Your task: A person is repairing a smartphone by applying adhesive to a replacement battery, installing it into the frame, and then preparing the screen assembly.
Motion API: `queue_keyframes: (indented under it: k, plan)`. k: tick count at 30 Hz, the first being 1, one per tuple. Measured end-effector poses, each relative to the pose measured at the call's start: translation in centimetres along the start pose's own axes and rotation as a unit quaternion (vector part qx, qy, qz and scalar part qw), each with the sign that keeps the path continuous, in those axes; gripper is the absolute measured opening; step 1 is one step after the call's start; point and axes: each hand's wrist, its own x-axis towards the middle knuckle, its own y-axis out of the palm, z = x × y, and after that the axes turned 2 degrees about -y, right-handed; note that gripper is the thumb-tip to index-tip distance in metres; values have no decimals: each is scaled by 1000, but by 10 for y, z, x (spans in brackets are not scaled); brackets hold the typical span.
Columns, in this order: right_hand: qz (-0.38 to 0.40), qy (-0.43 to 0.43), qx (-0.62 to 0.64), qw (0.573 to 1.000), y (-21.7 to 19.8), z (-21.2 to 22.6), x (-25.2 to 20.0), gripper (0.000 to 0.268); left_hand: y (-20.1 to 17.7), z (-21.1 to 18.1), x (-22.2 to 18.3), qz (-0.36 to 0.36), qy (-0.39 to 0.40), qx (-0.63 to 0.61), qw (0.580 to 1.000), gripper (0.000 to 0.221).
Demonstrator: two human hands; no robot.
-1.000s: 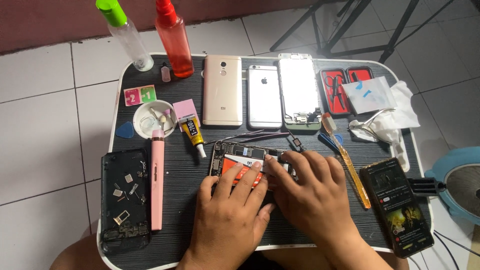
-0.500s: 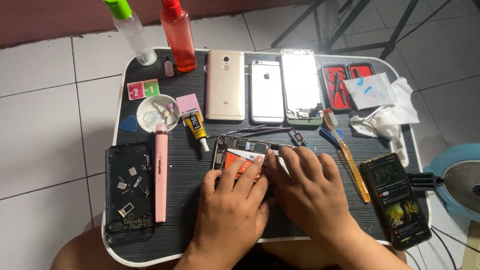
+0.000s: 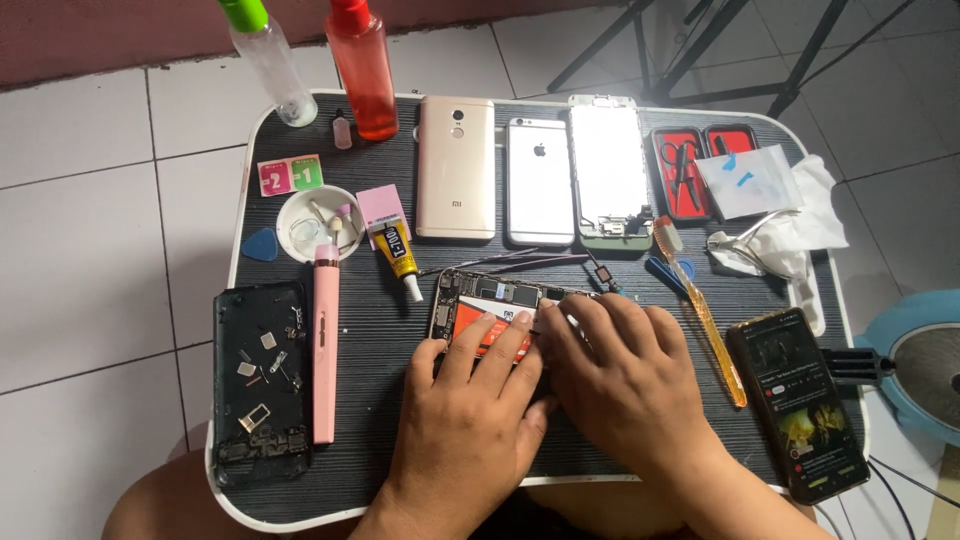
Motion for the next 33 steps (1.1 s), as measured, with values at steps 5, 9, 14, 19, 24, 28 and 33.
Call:
queue_keyframes:
  k: [5, 9, 14, 19, 24, 28, 33]
  plan:
    - [12, 56, 78, 995, 0, 4, -5, 26, 1, 0, -1, 3, -4, 4, 1000, 48]
    - [11, 70, 82, 994, -2, 6, -1, 27, 0, 1, 0, 9, 1, 0, 1000, 45]
    - [20, 62, 86, 994, 0, 4, -1, 31, 1, 0, 0, 16, -5, 4, 1000, 49]
    - [30, 44, 68, 996, 0, 2, 3, 31, 3, -1, -1, 17, -5, 4, 1000, 46]
    - [24, 42, 68, 996, 1, 2, 6, 30, 2, 0, 0, 16, 3, 10, 1000, 37]
    - [32, 68, 103, 992, 1, 5, 3, 30, 3, 0, -2, 17, -2, 16, 1000, 42]
    - [40, 95, 115, 988, 2, 9, 1, 30, 2, -1, -3, 16, -2, 22, 1000, 43]
